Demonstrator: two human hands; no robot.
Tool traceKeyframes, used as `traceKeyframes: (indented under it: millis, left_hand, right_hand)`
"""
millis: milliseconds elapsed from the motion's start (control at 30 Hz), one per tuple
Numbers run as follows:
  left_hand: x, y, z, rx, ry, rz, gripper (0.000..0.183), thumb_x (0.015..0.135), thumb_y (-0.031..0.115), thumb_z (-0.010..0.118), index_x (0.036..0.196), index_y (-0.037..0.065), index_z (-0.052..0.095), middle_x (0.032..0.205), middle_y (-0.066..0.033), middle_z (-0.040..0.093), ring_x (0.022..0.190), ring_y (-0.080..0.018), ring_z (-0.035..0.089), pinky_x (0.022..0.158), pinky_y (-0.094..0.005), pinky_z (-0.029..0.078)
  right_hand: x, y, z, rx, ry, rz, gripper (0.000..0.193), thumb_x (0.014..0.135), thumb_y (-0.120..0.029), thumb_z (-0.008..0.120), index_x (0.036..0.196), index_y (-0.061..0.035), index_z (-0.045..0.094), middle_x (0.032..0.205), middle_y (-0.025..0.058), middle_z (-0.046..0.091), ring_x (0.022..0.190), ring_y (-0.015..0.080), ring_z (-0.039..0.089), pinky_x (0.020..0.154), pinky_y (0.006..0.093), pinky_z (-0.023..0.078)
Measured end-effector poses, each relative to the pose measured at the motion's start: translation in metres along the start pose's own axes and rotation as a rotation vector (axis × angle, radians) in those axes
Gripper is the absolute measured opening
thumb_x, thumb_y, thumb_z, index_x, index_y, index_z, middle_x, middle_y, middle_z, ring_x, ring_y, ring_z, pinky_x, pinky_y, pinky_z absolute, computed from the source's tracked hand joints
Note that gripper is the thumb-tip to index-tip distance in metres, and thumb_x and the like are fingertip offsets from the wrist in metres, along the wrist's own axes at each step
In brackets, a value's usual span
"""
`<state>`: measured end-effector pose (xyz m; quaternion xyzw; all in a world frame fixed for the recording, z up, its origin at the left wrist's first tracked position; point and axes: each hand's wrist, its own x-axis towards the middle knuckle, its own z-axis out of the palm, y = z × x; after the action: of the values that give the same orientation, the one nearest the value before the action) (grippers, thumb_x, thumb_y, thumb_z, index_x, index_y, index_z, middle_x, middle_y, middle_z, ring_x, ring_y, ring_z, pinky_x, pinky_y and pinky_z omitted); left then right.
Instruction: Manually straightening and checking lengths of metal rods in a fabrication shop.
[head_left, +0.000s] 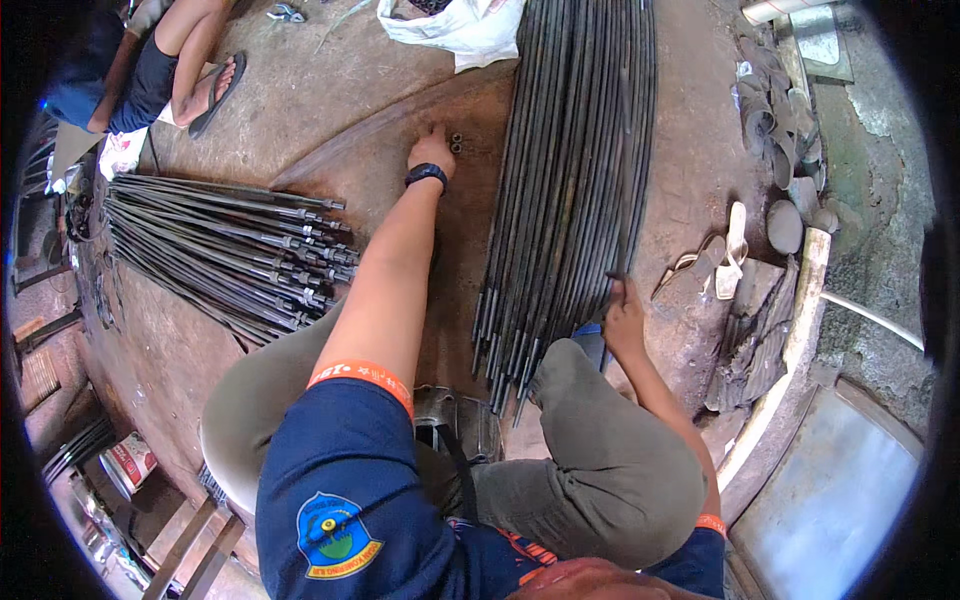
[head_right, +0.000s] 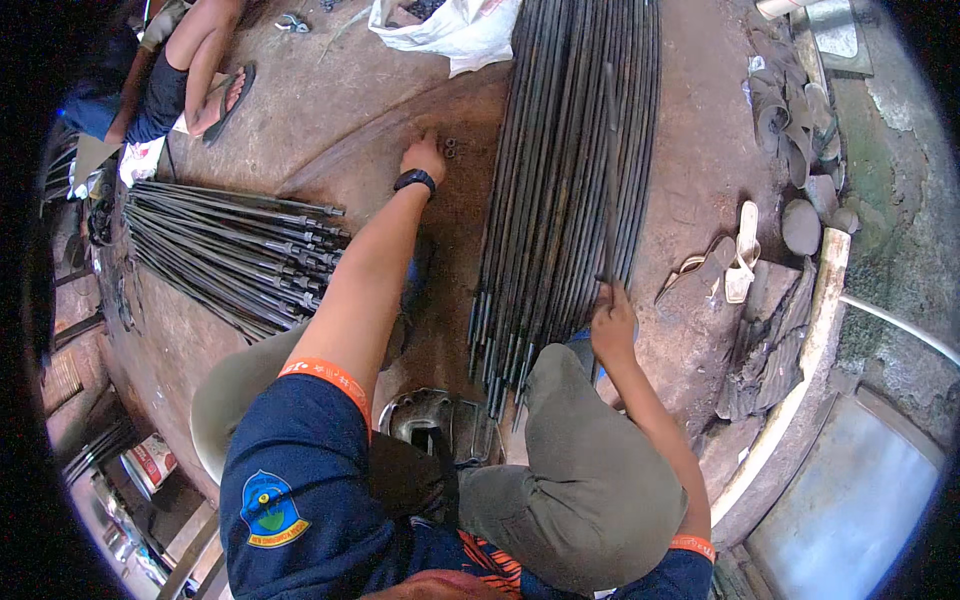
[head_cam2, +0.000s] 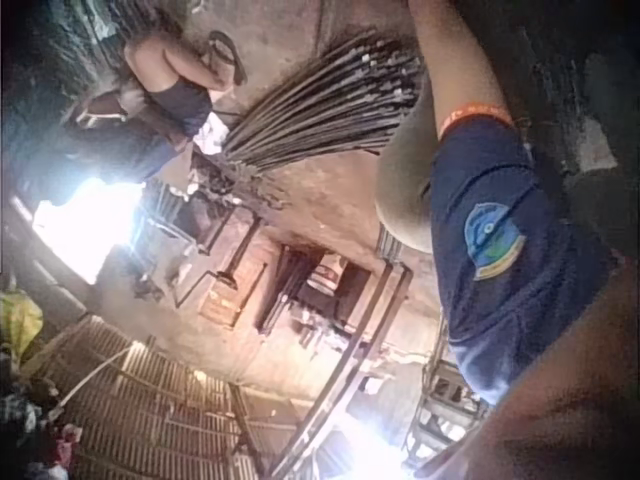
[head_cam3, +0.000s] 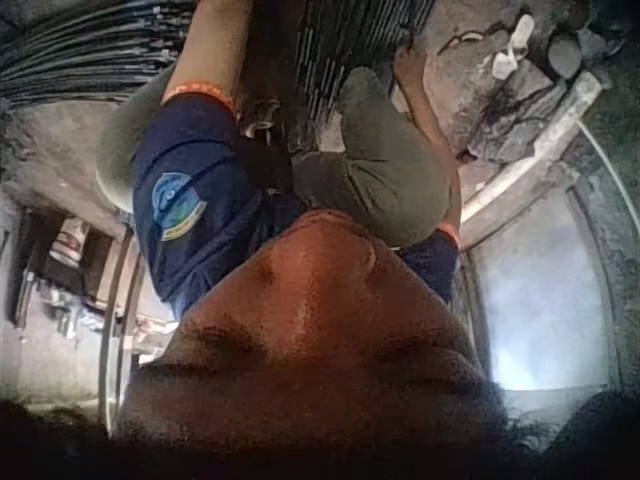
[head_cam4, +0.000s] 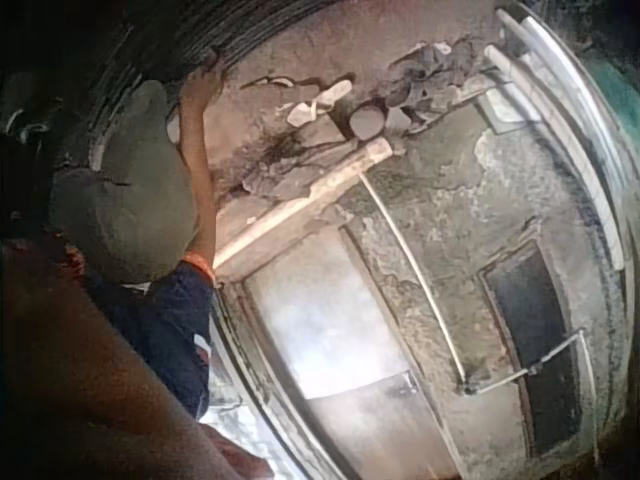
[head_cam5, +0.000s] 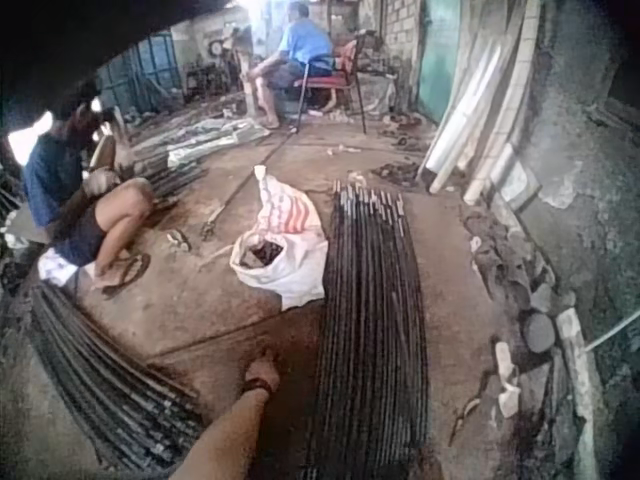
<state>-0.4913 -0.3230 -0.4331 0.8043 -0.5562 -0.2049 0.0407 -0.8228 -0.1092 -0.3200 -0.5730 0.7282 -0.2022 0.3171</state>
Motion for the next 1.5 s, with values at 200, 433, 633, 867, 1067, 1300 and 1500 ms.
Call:
traceKeyframes:
  millis: [200, 433, 633, 867, 1067, 1300, 1500]
  left_hand:
    - [0.01, 0.0, -0.006, 0.121, -0.073, 0.045, 0.033, 0.087, 0.013, 0.037, 0.114, 0.0, 0.052, 0.106, -0.0232, 0.06, 0.1, -0.0348, 0.058, 0.083, -0.0427, 0.048]
    - [0.022, 0.036, -0.05, -0.032, -0.012, 0.053, 0.03, 0.081, 0.02, 0.053, 0.101, 0.0, 0.062, 0.106, -0.0233, 0.06, 0.099, -0.0365, 0.057, 0.084, -0.0432, 0.046]
    - [-0.005, 0.146, -0.151, -0.824, -0.495, 0.273, 0.025, 0.083, 0.023, 0.06, 0.087, -0.001, 0.06, 0.076, -0.0072, 0.061, 0.064, -0.0149, 0.06, 0.058, -0.0297, 0.049]
    - [-0.086, 0.191, -0.244, -0.912, -0.564, 0.428, 0.031, 0.084, 0.02, 0.057, 0.105, -0.003, 0.052, 0.089, -0.0104, 0.061, 0.077, -0.0208, 0.063, 0.068, -0.0341, 0.053]
    - [-0.131, 0.15, -0.27, -1.016, -0.553, 0.287, 0.03, 0.086, 0.014, 0.054, 0.11, -0.002, 0.051, 0.098, -0.0147, 0.06, 0.085, -0.024, 0.062, 0.076, -0.0347, 0.051]
    - [-0.146, 0.15, -0.29, -1.445, -0.658, 0.208, 0.029, 0.091, 0.023, 0.051, 0.11, 0.002, 0.05, 0.11, -0.0144, 0.057, 0.104, -0.0238, 0.054, 0.09, -0.0347, 0.046]
    - [-0.173, 0.188, -0.274, -1.62, -0.665, 0.197, 0.024, 0.092, 0.02, 0.049, 0.107, 0.001, 0.05, 0.115, -0.0148, 0.056, 0.108, -0.0255, 0.053, 0.095, -0.0365, 0.043]
  right_hand:
    - [-0.028, 0.034, -0.003, 0.028, 0.08, -0.018, 0.028, 0.093, -0.016, 0.042, 0.114, 0.001, 0.05, 0.094, 0.0283, 0.057, 0.087, 0.0446, 0.054, 0.075, 0.0434, 0.043]
    - [-0.055, 0.016, -0.026, 0.044, 0.002, -0.16, 0.028, 0.093, -0.023, 0.046, 0.104, 0.0014, 0.052, 0.073, 0.0247, 0.055, 0.071, 0.0395, 0.057, 0.063, 0.0392, 0.044]
    - [-0.032, 0.027, -0.058, 0.5, -0.313, 0.191, 0.041, 0.088, -0.039, 0.054, 0.091, 0.0018, 0.06, 0.059, 0.0052, 0.048, 0.056, 0.0111, 0.048, 0.053, 0.0285, 0.04]
    - [-0.024, 0.003, -0.02, 0.268, -0.528, 0.055, 0.051, 0.082, -0.049, 0.057, 0.095, -0.0007, 0.066, 0.062, 0.0023, 0.056, 0.057, 0.0174, 0.052, 0.053, 0.0315, 0.039]
    - [-0.024, -0.01, -0.042, 0.487, -0.318, -0.047, 0.042, 0.082, -0.042, 0.057, 0.085, -0.0008, 0.064, 0.072, 0.0108, 0.061, 0.063, 0.0241, 0.057, 0.062, 0.0356, 0.045]
    - [-0.009, -0.058, -0.202, 0.934, -0.113, 0.182, 0.036, 0.09, -0.044, 0.046, 0.089, -0.0085, 0.055, 0.065, 0.0028, 0.053, 0.047, 0.0112, 0.047, 0.042, 0.0263, 0.038]
    - [-0.011, -0.128, -0.244, 0.497, -0.029, 0.11, 0.029, 0.092, -0.037, 0.047, 0.103, -0.0115, 0.051, 0.065, 0.0014, 0.045, 0.045, 0.0098, 0.04, 0.04, 0.0261, 0.036]
